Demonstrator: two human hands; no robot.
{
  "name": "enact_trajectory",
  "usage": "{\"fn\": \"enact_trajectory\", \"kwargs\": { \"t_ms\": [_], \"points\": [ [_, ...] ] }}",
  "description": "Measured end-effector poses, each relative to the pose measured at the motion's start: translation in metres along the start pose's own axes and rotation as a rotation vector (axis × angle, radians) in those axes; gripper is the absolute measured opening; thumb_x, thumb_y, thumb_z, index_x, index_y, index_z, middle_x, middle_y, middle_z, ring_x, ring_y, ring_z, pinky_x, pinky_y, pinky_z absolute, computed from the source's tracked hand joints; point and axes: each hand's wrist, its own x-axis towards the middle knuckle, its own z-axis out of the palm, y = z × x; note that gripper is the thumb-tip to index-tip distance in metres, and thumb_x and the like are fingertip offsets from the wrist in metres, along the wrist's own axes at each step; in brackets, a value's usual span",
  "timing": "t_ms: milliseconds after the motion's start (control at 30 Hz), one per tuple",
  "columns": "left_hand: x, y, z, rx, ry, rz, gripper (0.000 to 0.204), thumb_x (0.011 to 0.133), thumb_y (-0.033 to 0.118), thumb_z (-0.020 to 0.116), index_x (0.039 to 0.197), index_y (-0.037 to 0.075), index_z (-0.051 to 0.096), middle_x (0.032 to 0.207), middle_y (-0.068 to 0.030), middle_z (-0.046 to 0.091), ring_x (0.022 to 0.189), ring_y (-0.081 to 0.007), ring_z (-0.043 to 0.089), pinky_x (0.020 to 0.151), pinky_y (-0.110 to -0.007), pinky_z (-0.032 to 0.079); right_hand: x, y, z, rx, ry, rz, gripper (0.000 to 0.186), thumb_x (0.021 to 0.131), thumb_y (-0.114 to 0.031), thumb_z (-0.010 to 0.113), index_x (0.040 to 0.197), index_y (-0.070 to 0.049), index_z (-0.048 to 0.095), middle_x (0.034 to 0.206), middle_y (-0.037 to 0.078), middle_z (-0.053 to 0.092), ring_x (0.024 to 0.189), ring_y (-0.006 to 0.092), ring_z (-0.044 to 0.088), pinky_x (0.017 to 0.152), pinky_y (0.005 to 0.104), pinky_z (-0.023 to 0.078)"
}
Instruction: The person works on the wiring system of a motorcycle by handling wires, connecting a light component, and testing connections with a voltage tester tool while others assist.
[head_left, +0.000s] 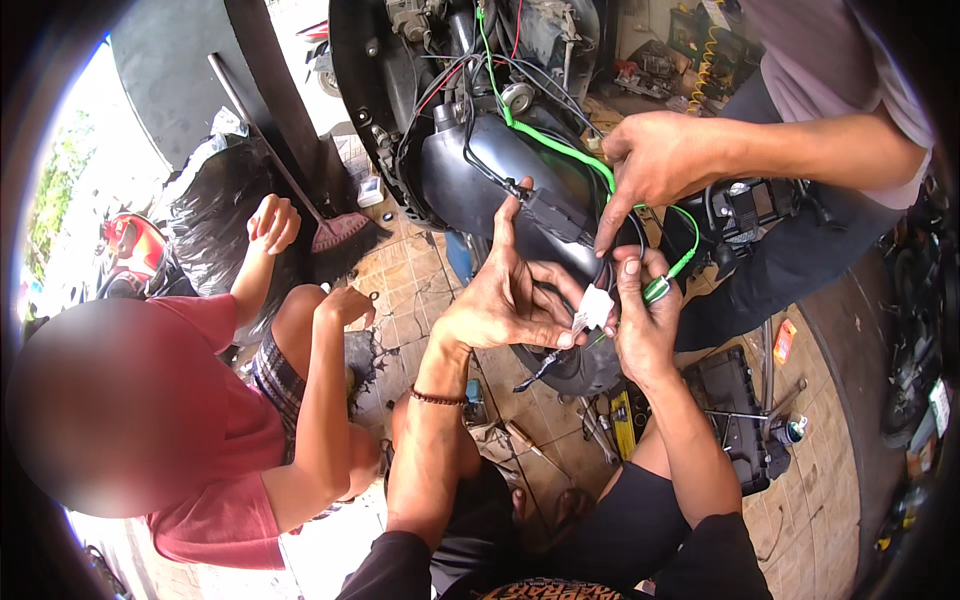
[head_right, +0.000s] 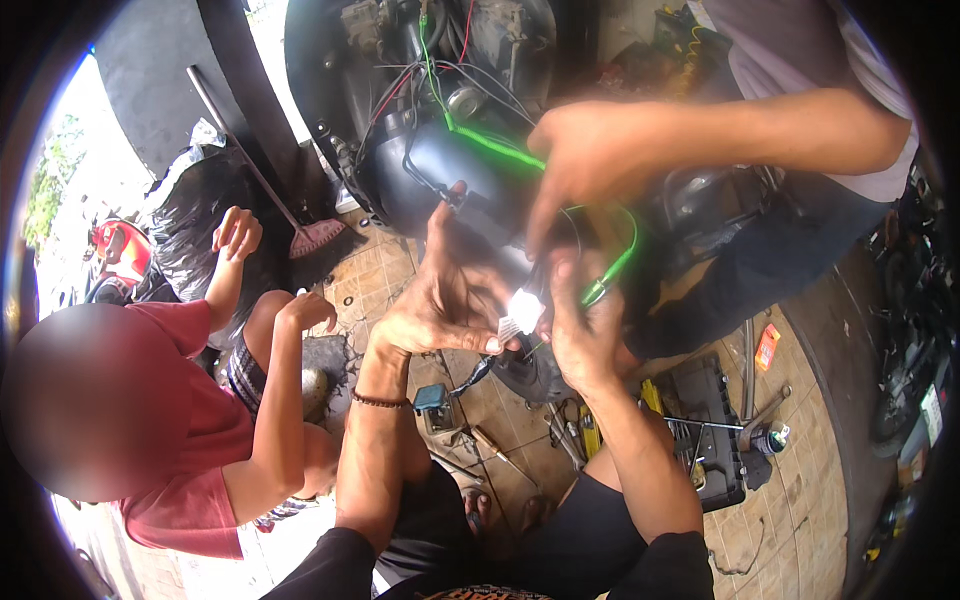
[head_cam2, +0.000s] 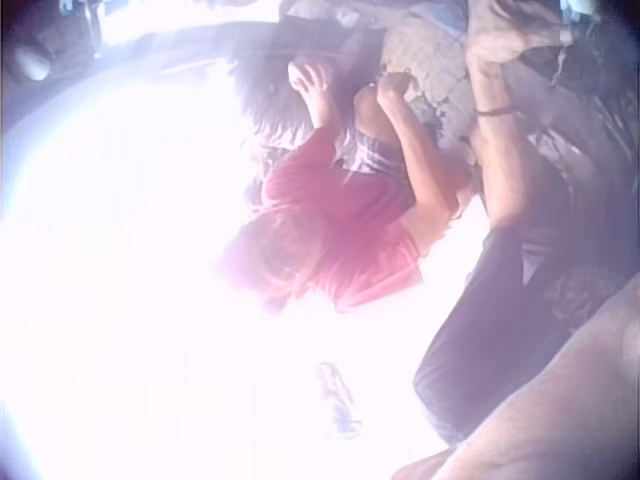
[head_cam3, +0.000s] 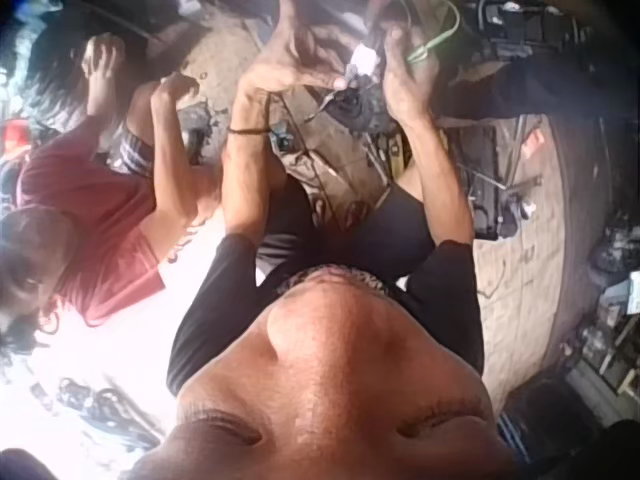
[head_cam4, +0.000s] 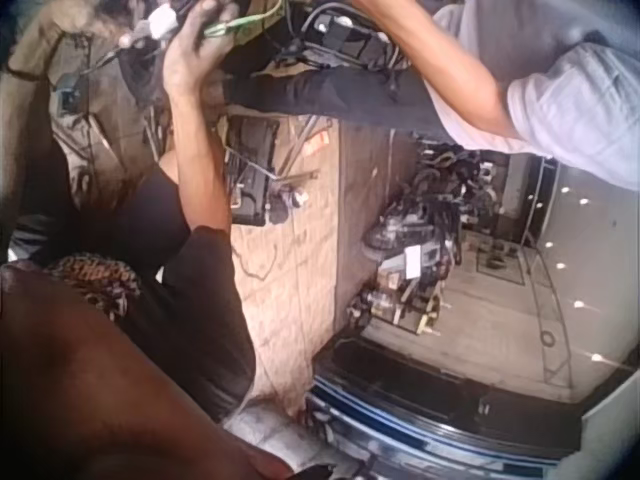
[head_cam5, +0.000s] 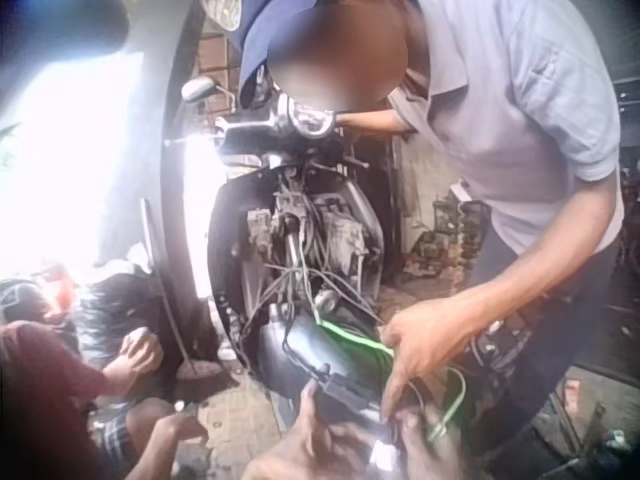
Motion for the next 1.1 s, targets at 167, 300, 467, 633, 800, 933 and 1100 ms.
{"fn": "enact_trajectory", "kwargs": {
  "t_ms": [167,300,467,633,800,933,1100],
  "points": [
    [-0.002,-0.014,-0.003,-0.245,-0.025,0.039,0.148,0.083,-0.023,0.079,0.166,0.037,-0.028,0.116,-0.026,0.07,0.098,-0.0392,0.08,0.084,-0.046,0.069,0.001,0.002,-0.009,0.073,0.016,0.014,0.028,0.108,-0.016,0.071,0.128,-0.008,0.053,0.083,-0.001,0.062,0.055,0.0036,0.05,0.046,0.0209,0.039],
    [0.0,-0.019,-0.005,-0.239,-0.027,0.075,0.146,0.082,-0.022,0.08,0.167,0.036,-0.024,0.116,-0.0252,0.07,0.1,-0.0406,0.079,0.086,-0.047,0.068,-0.001,-0.006,-0.012,0.119,-0.058,0.008,0.035,0.105,-0.01,0.073,0.132,-0.008,0.05,0.087,-0.001,0.063,0.058,0.0035,0.051,0.048,0.0208,0.039],
    [-0.002,-0.025,-0.01,-0.212,0.009,0.144,0.141,0.083,-0.019,0.081,0.168,0.034,-0.018,0.117,-0.0271,0.069,0.1,-0.0405,0.079,0.085,-0.047,0.068,-0.004,-0.014,-0.014,0.094,-0.225,0.031,0.047,0.101,-0.003,0.072,0.139,-0.006,0.044,0.094,0.003,0.067,0.066,0.0046,0.055,0.053,0.0211,0.043],
    [0.003,-0.028,-0.008,-0.281,0.016,0.163,0.14,0.084,-0.019,0.08,0.167,0.036,-0.017,0.12,-0.0289,0.067,0.101,-0.0404,0.078,0.085,-0.047,0.067,-0.007,-0.021,-0.009,0.159,-0.338,-0.04,0.049,0.1,0.001,0.069,0.14,-0.004,0.041,0.097,0.008,0.07,0.078,0.0146,0.069,0.071,0.0281,0.055],
    [0.004,-0.024,-0.006,-0.276,0.046,0.193,0.137,0.082,-0.019,0.081,0.166,0.031,-0.015,0.12,-0.0283,0.067,0.102,-0.0392,0.078,0.084,-0.046,0.068,-0.005,-0.027,-0.013,0.041,-0.369,-0.025,0.048,0.1,0.001,0.068,0.14,-0.002,0.041,0.099,0.011,0.071,0.082,0.0176,0.071,0.076,0.0308,0.057],
    [0.005,-0.026,-0.011,-0.228,0.099,0.213,0.135,0.082,-0.019,0.081,0.166,0.023,-0.015,0.119,-0.0278,0.067,0.101,-0.039,0.078,0.083,-0.046,0.068,0.0,-0.016,-0.019,-0.026,-0.282,-0.065,0.047,0.103,-0.004,0.067,0.142,-0.002,0.041,0.091,0.005,0.066,0.067,0.0088,0.059,0.06,0.0244,0.046],
    [0.003,-0.015,-0.006,-0.268,0.155,0.168,0.131,0.082,-0.018,0.081,0.165,0.021,-0.013,0.12,-0.029,0.064,0.096,-0.0386,0.078,0.082,-0.047,0.069,0.005,-0.007,-0.016,-0.035,-0.075,-0.136,0.042,0.103,-0.006,0.069,0.137,-0.003,0.044,0.085,-0.002,0.056,0.056,0.003,0.043,0.05,0.0211,0.034]
  ]
}}
